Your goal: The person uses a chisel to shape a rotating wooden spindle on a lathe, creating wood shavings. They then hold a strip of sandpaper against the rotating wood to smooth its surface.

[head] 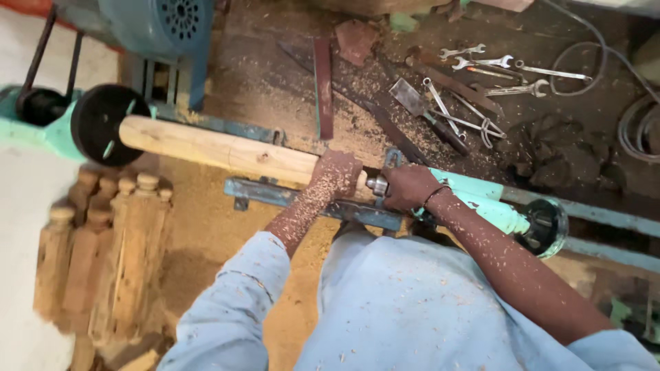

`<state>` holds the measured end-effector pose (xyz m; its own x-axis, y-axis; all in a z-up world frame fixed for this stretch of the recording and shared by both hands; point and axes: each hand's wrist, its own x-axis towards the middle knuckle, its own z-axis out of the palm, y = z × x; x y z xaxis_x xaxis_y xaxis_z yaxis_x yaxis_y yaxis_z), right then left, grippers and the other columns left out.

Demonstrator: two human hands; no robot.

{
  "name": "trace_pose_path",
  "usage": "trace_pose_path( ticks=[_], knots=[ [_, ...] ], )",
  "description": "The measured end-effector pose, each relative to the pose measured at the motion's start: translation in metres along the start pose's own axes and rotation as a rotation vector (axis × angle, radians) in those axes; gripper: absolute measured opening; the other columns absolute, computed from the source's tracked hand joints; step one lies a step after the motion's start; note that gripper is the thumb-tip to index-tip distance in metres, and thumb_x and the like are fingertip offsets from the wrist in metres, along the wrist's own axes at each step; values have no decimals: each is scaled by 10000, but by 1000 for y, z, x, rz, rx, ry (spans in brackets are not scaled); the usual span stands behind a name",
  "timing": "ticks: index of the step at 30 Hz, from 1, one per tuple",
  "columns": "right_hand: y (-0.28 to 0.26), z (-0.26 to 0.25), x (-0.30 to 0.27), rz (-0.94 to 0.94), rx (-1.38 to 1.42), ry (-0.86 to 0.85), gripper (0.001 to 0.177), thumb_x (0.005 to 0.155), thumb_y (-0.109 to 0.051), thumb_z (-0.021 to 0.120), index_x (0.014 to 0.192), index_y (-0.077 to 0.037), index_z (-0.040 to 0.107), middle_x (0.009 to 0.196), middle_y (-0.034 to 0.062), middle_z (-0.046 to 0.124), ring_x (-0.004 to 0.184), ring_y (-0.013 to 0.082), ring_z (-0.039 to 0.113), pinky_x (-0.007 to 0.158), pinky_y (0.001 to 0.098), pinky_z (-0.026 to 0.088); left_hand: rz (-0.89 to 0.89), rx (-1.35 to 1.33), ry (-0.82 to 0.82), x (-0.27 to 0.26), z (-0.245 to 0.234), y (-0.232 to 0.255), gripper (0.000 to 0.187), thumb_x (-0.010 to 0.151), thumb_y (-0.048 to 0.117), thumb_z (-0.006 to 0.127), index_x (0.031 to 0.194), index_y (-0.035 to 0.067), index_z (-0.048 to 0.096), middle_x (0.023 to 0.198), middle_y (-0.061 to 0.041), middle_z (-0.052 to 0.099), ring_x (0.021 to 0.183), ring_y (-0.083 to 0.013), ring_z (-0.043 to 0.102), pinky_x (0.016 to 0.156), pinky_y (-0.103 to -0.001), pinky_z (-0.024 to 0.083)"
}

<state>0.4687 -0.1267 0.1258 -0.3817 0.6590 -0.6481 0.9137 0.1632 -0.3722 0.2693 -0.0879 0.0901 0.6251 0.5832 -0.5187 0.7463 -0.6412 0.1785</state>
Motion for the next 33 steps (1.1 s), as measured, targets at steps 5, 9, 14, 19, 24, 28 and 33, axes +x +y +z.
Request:
trace_pose_path(
  ticks=[5,9,14,19,24,28,33],
  knots=[
    [26,-18,-45,-42,223,99,592,826,-411,732,1330,-126,610,1081,148,749,1006,343,707,879,491,552,-98,11,-3,-2,-15,7,189,731,169,740,907,126,796,914,-151,761,925,-339,738,803,-491,582],
    [75,-17,-82,-62,518,339,476,860,-422,714,1214,-105,685,1125,98,758,1037,280,731,866,436,570,-114,41,-123,2,-15,15,196,738,225,758,900,119,794,928,-161,759,938,-347,732,842,-516,566],
    [128,12,-110,116,747,504,400,926,-402,719,1150,-72,718,1108,105,771,1016,232,748,865,376,590,-111,45,-107,1,-21,10,212,741,252,743,907,125,782,934,-170,756,921,-359,738,827,-506,581],
    [143,58,-138,358,744,737,356,972,-348,711,1165,-49,715,1104,120,758,990,218,735,852,366,586,-48,25,-71,-4,-25,11,258,749,320,763,934,141,769,935,-161,755,927,-343,729,844,-501,561],
    [103,104,-150,443,596,1064,231,1015,-230,688,1133,-33,710,1100,151,714,1027,308,690,866,422,545,0,-5,-162,-2,-20,1,490,706,497,844,985,102,762,949,-170,744,921,-347,729,816,-493,575],
    [87,117,-125,518,349,1100,187,1078,-213,615,1071,-83,749,999,130,704,1023,347,650,924,485,497,61,-11,-113,1,-17,-6,373,732,404,819,945,100,785,888,-154,761,863,-337,746,787,-478,593],
    [96,113,-97,776,170,1084,272,1027,-352,654,972,-116,777,981,117,710,1012,358,636,964,519,447,92,-60,-148,14,-26,-6,406,814,456,807,948,74,781,874,-178,756,834,-332,748,781,-480,590]
  ],
)
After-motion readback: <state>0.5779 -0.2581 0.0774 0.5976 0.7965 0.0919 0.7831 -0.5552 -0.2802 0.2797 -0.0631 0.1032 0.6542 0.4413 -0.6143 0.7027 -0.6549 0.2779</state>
